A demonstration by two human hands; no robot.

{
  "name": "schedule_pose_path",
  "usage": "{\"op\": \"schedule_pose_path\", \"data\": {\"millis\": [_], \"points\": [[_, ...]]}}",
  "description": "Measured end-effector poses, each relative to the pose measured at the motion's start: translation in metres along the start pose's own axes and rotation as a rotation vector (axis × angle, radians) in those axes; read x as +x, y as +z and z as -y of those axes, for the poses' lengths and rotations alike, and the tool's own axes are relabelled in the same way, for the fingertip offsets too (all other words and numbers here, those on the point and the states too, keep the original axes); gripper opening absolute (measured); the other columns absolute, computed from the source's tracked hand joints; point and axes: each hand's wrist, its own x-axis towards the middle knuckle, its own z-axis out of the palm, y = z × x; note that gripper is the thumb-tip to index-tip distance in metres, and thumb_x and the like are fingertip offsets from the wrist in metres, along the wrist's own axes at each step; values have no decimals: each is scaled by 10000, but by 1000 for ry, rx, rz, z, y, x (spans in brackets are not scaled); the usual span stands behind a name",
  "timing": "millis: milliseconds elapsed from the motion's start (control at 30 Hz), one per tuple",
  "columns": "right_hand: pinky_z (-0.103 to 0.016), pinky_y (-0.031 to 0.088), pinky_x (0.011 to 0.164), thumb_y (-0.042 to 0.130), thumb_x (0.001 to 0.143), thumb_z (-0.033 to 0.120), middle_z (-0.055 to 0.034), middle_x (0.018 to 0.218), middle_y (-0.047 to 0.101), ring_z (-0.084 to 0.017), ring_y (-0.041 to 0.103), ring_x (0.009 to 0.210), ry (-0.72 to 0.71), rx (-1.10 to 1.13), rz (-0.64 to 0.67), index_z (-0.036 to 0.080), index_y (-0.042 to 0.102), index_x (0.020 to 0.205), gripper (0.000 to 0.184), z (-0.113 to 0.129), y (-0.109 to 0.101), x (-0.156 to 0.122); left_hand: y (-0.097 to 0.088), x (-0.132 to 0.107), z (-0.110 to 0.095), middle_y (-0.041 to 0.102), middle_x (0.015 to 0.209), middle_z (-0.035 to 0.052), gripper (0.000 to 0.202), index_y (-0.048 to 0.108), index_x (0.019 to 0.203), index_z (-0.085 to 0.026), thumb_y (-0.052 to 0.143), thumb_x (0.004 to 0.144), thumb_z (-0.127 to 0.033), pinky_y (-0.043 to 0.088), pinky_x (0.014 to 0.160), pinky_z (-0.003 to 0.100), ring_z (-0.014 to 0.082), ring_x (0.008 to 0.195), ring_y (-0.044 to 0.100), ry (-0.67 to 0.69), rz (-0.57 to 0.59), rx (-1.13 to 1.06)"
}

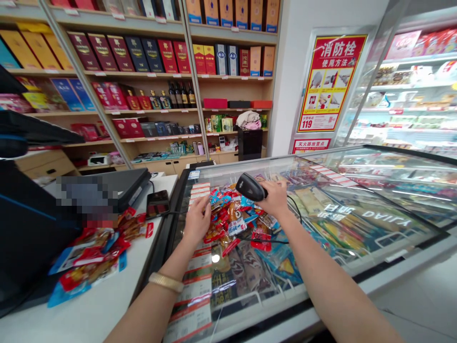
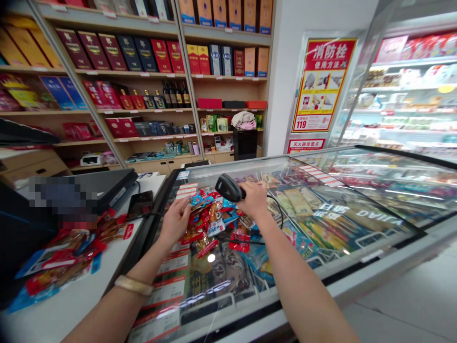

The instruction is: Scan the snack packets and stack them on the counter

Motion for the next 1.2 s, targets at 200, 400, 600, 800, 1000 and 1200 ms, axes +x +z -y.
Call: {"op": "schedule_pose_path", "data": {"millis": [200, 400, 600, 800, 1000, 1200], "points": [[-385, 261, 880, 663, 731, 319, -75, 986, 780, -258, 650, 959, 42, -37, -34, 231, 725, 974, 266, -11, 11, -7, 16, -9, -18, 645, 1408, 138, 475, 607, 1405, -231, 471, 961, -329, 272, 1196, 640, 317, 1360, 548, 62, 245, 435], [-386, 251, 894, 656, 727, 300, -67, 969, 780, -250, 663, 938, 24, -9, -25, 227, 729, 997, 290, -7, 14, -8, -23, -5, -28, 548, 1513, 147, 510, 550, 1447, -234, 486, 954, -349, 268, 1199, 629, 306, 1433, 467, 62, 138, 503], [-386, 273, 881, 668, 733, 333, -66, 916, 767, -251, 653, 896, -109, 49, -32, 229, 728, 957, 254, -8, 6, -14, -137, -1, -2, 690, 1220, 112, 322, 732, 1076, -243, 729, 754, -250, 406, 1148, 448, 320, 1229, 604, 25, -276, 277], [-390, 293, 873, 655, 752, 362, -57, 910, 764, -247, 650, 859, -164, 48, -15, 237, 724, 953, 247, -18, 2, -31, -218, -29, 19, 638, 913, 47, 311, 645, 667, -240, 915, 522, -189, 524, 988, 508, 450, 1444, 353, -423, -565, 222], [-384, 293, 856, 642, 736, 328, -57, 891, 758, -236, 648, 839, -211, 82, 7, 226, 734, 943, 249, -16, -2, -37, -224, -42, 40, 515, 636, 1, 287, 643, 610, -225, 883, 544, -82, 603, 699, 410, 282, 836, 692, -488, -562, 10], [-394, 296, 871, 657, 752, 371, -55, 892, 762, -230, 641, 825, -227, 123, -27, 234, 731, 962, 261, -15, -12, -43, -215, -39, 18, 423, 517, -62, 272, 626, 649, -230, 801, 641, -21, 211, 328, 107, 43, 368, 304, -433, -525, -17]]}}
